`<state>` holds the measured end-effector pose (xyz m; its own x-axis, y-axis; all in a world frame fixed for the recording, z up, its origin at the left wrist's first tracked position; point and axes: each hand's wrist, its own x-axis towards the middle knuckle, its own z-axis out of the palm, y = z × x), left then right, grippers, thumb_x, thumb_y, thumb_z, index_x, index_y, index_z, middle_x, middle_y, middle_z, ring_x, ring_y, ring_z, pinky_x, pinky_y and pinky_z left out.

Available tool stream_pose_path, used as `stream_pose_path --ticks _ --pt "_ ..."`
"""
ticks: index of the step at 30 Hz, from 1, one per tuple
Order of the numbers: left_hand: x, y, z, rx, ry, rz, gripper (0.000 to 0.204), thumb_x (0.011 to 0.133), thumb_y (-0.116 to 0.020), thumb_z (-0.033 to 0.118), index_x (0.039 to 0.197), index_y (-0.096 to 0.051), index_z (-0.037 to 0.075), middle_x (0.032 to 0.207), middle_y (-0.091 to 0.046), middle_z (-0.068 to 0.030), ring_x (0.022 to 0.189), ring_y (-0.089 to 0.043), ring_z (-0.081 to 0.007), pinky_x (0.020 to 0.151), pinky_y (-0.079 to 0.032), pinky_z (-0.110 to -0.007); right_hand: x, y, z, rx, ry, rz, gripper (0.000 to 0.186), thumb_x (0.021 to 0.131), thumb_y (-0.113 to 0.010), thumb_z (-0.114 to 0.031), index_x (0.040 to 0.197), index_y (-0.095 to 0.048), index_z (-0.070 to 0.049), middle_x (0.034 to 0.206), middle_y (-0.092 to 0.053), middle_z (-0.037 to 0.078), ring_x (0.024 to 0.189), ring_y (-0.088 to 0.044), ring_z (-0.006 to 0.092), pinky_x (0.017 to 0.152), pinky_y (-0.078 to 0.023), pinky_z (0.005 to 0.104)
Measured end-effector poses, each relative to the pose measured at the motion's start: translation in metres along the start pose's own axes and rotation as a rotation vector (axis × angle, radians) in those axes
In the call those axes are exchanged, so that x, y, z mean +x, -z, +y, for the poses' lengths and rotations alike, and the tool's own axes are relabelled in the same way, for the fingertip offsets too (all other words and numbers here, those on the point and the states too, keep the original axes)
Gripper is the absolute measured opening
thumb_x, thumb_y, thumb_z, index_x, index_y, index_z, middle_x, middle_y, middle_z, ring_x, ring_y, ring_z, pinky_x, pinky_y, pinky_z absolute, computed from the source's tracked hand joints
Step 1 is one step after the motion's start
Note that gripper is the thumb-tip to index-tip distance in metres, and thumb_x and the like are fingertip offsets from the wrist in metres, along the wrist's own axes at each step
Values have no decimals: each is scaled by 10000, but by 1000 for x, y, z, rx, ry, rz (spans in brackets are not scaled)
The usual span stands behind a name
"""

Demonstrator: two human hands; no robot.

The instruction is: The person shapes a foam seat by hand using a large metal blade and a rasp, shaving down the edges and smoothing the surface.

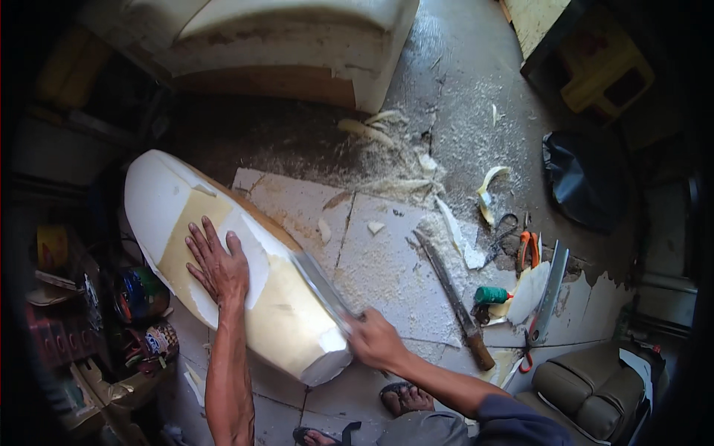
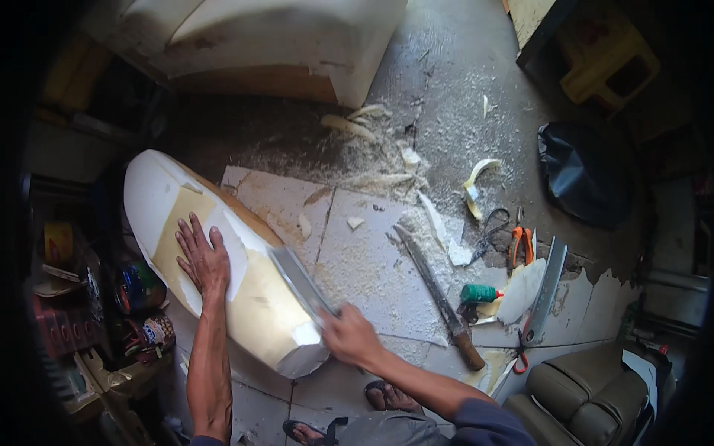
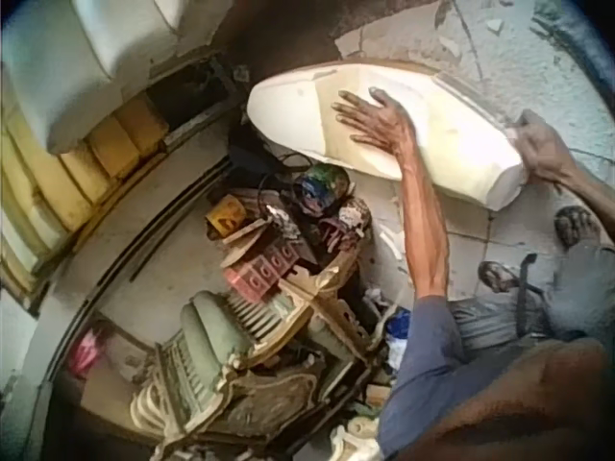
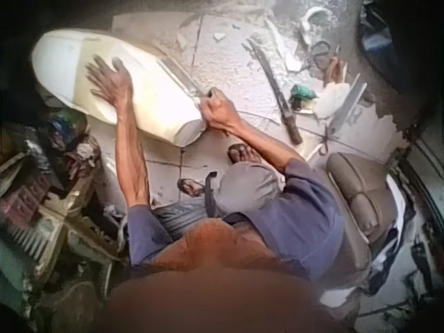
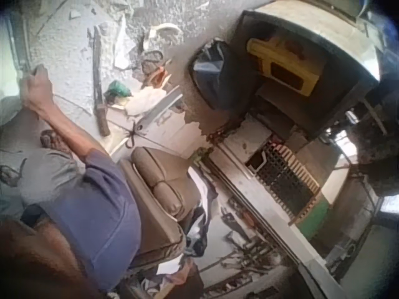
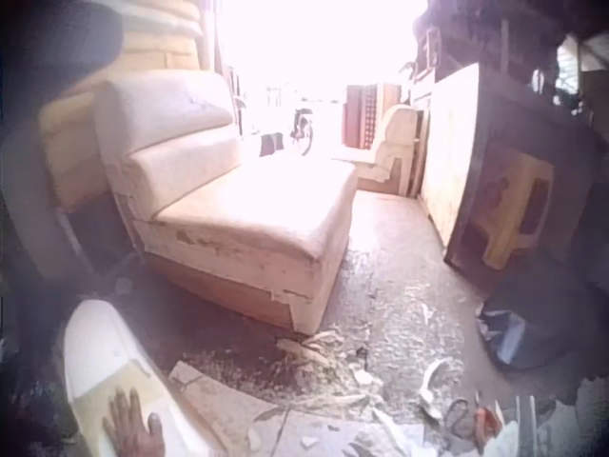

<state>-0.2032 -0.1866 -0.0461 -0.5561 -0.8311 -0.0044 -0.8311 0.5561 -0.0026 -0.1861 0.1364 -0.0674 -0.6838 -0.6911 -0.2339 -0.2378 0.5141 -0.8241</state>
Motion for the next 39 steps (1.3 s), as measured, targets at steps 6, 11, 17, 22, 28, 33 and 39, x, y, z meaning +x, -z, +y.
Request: stream_pose_path --ticks 6,11,17,22,28,33,39 --pt "5 2 0 -41 5 15 659 1038 -400 466 1627 -214 235 1707 -120 -75 1568 -109 -315 1205 -86 -642 -4 2 3 80 102 88 371 984 -538 -262 1279 -699 -105 826 -520 214 759 -535 364 699 -465 459" --pt "5 0 0 39 31 -21 668 1035 -404 471 1626 -218 222 1705 -131 -80 1568 -104 -319 1205 -94 -641 -32 5 3 -75 109 -1 428 953 -581 -195 1364 -622 -85 810 -504 199 773 -537 355 684 -463 464" --pt "8 2 0 -53 24 -13 677 1024 -411 474 1623 -228 216 1706 -120 -81 1569 -99 -314 1209 -82 -638 20 2 -7 43 69 23 314 958 -533 -204 1167 -716 -56 874 -549 217 834 -551 367 766 -477 439" --pt "6 2 -3 -43 19 -8 677 1023 -408 479 1621 -237 211 1708 -109 -79 1571 -91 -309 1209 -69 -638 -59 11 4 -4 30 -119 396 939 -598 -202 1318 -659 -104 880 -553 201 820 -541 351 775 -478 462" --pt "6 2 -4 -22 24 -25 659 1043 -392 484 1628 -200 249 1712 -95 -53 1573 -82 -292 1207 -85 -645 42 -10 -4 57 38 -36 375 955 -551 -188 1296 -666 -80 894 -564 223 880 -561 372 811 -478 450" --pt "5 3 -3 -65 14 27 686 1020 -417 483 1624 -228 219 1710 -108 -64 1571 -92 -303 1216 -72 -625 -56 15 -4 59 136 -8 390 947 -543 -146 1312 -665 -85 847 -544 212 859 -562 380 803 -487 440" --pt "5 7 -2 -67 38 -13 686 1017 -421 481 1622 -236 215 1707 -123 -73 1569 -102 -304 1214 -75 -629 73 -15 -11 -2 48 -10 385 970 -539 -204 1318 -657 -89 868 -543 222 866 -548 376 773 -463 454"
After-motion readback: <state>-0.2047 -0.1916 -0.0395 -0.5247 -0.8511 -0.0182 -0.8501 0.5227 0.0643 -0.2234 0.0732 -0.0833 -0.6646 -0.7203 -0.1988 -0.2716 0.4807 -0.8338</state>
